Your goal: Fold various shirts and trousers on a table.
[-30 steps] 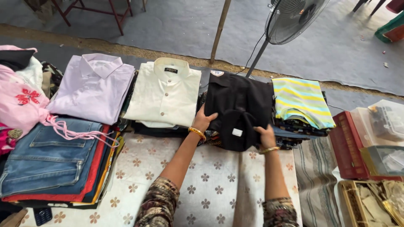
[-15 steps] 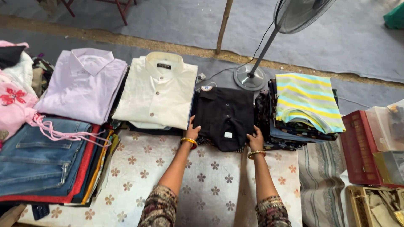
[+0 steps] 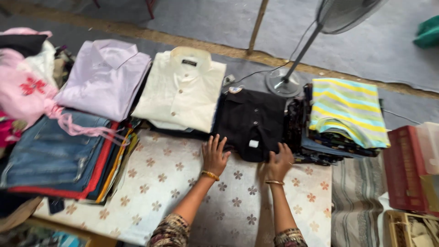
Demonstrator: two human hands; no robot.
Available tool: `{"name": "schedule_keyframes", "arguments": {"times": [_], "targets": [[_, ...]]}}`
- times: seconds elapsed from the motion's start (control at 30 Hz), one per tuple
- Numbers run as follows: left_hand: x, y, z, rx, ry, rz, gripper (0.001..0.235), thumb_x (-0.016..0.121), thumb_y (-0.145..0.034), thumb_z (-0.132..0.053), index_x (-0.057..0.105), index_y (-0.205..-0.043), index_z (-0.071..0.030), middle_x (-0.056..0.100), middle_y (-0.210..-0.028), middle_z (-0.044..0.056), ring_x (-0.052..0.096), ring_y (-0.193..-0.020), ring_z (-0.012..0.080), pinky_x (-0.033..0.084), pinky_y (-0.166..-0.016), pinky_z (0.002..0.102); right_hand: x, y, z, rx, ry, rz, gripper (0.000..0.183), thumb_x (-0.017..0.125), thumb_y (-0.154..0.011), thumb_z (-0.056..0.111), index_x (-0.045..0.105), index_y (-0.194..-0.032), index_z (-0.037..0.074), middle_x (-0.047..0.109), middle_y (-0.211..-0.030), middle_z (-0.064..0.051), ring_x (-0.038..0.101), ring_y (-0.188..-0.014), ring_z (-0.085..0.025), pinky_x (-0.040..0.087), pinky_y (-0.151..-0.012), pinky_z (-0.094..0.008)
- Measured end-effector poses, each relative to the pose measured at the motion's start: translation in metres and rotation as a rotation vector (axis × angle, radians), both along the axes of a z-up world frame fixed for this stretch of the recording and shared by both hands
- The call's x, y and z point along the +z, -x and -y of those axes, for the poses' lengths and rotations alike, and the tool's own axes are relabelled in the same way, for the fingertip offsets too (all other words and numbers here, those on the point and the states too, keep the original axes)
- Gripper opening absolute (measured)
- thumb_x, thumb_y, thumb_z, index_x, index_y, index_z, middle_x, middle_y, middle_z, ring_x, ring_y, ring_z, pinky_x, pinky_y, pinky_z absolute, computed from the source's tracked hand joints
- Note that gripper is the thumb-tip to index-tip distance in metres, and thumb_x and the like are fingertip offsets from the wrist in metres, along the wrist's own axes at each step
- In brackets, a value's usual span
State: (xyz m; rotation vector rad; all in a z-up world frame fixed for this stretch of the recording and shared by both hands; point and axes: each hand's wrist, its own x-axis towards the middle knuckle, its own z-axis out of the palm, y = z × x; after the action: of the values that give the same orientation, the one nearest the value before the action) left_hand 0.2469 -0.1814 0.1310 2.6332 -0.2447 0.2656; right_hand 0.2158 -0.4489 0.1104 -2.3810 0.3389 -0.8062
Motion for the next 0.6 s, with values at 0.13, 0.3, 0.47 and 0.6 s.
{"name": "schedule_keyframes", "arguments": {"times": [0.13,0.3,0.47,0.6], "targets": [[-0.013,0.084,-0.052,-0.112,0.009,0.052,0.064,0.064,-0.096,-0.041,0.043,-0.154,-0.022,0.035,-0.162,0.011,0.029,-0.149,0.0342,0.018,-0.119,0.063,-0.069,0.069,0.003,-0.108,-0.106,-0.059,0.049,0.06,-0.101,0.047,0.062,-0.139,0.015,0.057,-0.144,-0.015,0.043,-0.139,-0.037,0.028,-0.116,-0.054],[-0.03,0.19,-0.137,-0.152,0.031,-0.083,0.06,0.069,-0.094,-0.037,0.048,-0.148,-0.023,0.039,-0.155,0.012,0.033,-0.144,0.0338,0.019,-0.115,0.065,-0.138,0.172,-0.043,-0.033,-0.057,-0.425,0.065,0.061,-0.091,0.051,0.053,-0.148,0.02,0.051,-0.152,-0.012,0.041,-0.143,-0.033,0.033,-0.115,-0.057],[-0.051,0.245,-0.239,-0.028,-0.016,-0.203,0.051,0.07,-0.09,-0.034,0.056,-0.139,-0.023,0.042,-0.148,0.012,0.036,-0.139,0.0352,0.019,-0.113,0.066,-0.108,0.21,-0.134,0.155,0.225,-0.581,0.068,0.065,-0.084,0.049,0.053,-0.146,0.022,0.04,-0.16,-0.014,0.031,-0.15,-0.033,0.024,-0.115,-0.06],[-0.056,0.269,-0.349,0.23,0.0,0.064,0.041,0.07,-0.083,-0.023,0.067,-0.124,-0.021,0.054,-0.14,0.012,0.045,-0.132,0.0342,0.029,-0.11,0.061,-0.099,0.206,-0.18,0.237,0.294,-0.622,0.067,0.066,-0.084,0.047,0.054,-0.145,0.022,0.036,-0.163,-0.016,0.03,-0.152,-0.034,0.023,-0.116,-0.06]]}}
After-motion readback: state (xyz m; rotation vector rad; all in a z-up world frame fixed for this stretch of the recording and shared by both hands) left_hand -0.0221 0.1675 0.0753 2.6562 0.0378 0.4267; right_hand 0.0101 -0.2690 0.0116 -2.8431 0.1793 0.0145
